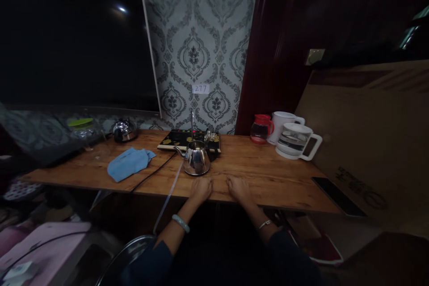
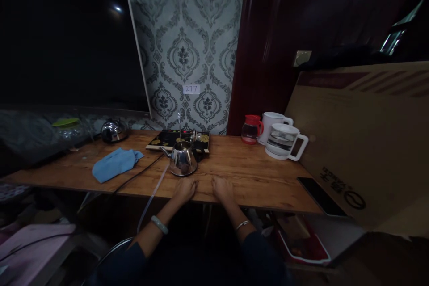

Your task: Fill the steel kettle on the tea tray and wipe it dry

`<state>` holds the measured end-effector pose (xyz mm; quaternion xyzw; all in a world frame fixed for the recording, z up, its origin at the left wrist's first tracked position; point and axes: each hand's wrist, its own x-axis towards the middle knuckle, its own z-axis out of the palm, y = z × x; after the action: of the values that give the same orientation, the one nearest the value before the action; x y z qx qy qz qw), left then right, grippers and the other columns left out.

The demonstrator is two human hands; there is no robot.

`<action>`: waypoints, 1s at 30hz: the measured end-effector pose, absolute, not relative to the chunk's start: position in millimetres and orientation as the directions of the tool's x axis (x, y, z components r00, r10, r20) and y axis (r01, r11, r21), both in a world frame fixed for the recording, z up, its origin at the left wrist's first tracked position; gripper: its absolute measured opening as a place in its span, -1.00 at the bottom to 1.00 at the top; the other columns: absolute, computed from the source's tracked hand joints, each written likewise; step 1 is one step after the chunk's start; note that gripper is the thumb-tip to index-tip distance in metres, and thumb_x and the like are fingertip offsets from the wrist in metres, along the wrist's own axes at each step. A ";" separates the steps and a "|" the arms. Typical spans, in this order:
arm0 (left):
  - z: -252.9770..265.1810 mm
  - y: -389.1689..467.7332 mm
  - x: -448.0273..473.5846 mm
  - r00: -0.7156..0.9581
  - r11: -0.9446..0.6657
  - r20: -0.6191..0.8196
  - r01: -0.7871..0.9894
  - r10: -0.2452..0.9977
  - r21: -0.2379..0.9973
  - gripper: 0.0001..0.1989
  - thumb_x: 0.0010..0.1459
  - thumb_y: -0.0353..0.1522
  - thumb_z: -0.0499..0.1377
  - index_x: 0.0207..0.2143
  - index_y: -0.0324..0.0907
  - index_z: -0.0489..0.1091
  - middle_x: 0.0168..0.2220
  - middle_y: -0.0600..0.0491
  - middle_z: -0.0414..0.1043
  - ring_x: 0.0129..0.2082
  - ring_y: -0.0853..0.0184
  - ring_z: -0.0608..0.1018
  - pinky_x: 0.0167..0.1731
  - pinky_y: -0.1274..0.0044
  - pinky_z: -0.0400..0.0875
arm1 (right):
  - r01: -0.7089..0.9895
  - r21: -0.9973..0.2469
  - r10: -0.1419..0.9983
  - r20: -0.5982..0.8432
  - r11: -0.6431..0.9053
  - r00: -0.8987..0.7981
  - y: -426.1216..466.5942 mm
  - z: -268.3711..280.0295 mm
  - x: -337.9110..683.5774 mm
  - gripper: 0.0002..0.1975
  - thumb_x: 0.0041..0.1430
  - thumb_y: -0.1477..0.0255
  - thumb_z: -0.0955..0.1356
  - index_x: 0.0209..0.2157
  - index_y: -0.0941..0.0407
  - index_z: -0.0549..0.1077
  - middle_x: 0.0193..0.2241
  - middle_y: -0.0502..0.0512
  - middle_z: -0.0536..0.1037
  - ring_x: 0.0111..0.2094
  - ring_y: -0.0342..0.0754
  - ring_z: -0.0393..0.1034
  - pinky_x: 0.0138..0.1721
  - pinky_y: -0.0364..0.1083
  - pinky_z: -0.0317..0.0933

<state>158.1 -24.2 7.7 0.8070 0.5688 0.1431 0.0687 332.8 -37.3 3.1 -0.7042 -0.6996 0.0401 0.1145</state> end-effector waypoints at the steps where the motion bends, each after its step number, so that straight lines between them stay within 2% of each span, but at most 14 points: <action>1: 7.5 -24.0 158.1 0.311 -0.342 0.152 0.898 0.938 0.276 -0.69 0.22 -0.38 -0.05 -0.27 -0.13 0.50 -0.27 -0.06 0.56 -0.19 0.25 0.54 -0.23 0.48 0.25 | 0.976 -0.216 0.995 0.102 0.005 0.017 -37.1 3.2 332.9 -0.70 0.30 0.41 0.15 -0.20 0.04 0.49 -0.22 0.10 0.61 -0.18 -0.04 0.44 -0.29 -0.12 0.04; 19: 9.1 -25.4 158.5 0.310 -0.345 0.160 0.892 0.937 0.292 -0.69 0.23 -0.38 -0.05 -0.28 -0.15 0.50 -0.24 -0.08 0.56 -0.14 0.24 0.54 -0.18 0.48 0.25 | 0.978 -0.210 0.993 0.112 0.001 0.023 -36.9 1.6 333.5 -0.73 0.29 0.41 0.17 -0.22 0.06 0.48 -0.21 0.12 0.61 -0.17 -0.01 0.45 -0.28 -0.11 0.05; 30: 12.9 -26.9 158.9 0.303 -0.328 0.127 0.899 0.944 0.289 -0.68 0.22 -0.40 -0.06 -0.25 -0.16 0.50 -0.24 -0.07 0.56 -0.19 0.26 0.54 -0.21 0.48 0.26 | 0.974 -0.228 0.994 0.107 0.010 0.015 -39.8 6.5 332.8 -0.73 0.30 0.41 0.16 -0.20 0.04 0.48 -0.22 0.10 0.60 -0.20 -0.04 0.44 -0.28 -0.12 0.04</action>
<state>158.9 -26.9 12.9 0.8031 0.5739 0.1376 0.0815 332.8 -39.8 6.5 -0.7022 -0.7006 0.0431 0.1193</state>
